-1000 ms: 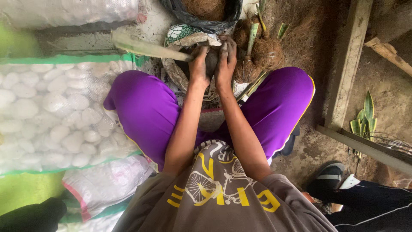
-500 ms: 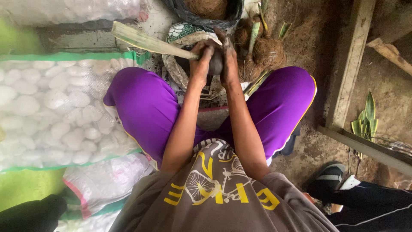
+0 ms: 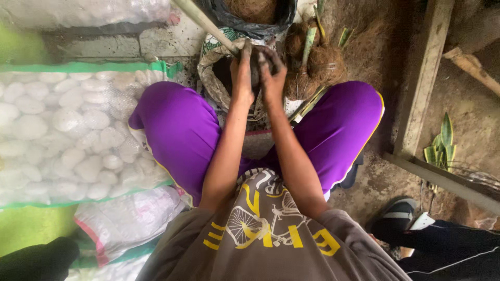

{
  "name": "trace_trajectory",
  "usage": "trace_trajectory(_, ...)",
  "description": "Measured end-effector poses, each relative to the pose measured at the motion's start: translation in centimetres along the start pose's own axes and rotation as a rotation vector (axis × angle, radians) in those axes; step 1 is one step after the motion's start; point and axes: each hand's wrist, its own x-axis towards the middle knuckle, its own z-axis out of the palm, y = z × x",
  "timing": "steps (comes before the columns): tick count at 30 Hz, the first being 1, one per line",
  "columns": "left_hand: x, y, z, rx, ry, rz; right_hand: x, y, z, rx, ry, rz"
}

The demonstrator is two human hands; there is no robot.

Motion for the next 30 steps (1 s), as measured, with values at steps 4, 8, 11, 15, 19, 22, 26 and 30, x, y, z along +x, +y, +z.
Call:
trace_trajectory(4,-0.3,-0.8,0.8,-0.063,-0.04,0.015,-0.1,-0.7,0.6,0.262,0.037,-0.003)
trace_trajectory(8,0.1,-1.3,0.9,-0.031,-0.082,0.142,-0.1,-1.0,0.2,0.302,0.02,-0.172)
trace_trajectory(11,0.3,-1.4,0.6,0.083,-0.047,0.085,0.2,-0.7,-0.5,0.37,-0.025,-0.053)
trace_trajectory(15,0.1,-1.6,0.3,-0.057,-0.191,0.228,0.9,0.0,-0.9,0.474,-0.111,0.118)
trace_trajectory(19,-0.1,-1.3,0.7,-0.089,-0.117,0.23,1.1,0.1,-1.0,0.439,0.05,0.156)
trace_trajectory(22,-0.1,-0.9,0.6,-0.076,-0.1,0.068,1.1,-0.5,-1.3,0.455,-0.058,0.086)
trace_trajectory(26,0.2,-0.6,0.0,0.233,-0.288,0.161,1.2,-1.1,-1.7,0.634,-0.212,0.165)
trace_trajectory(30,0.7,-0.9,-0.2,0.626,-0.067,0.718,1.4,-0.5,-1.6,0.461,-0.171,0.335)
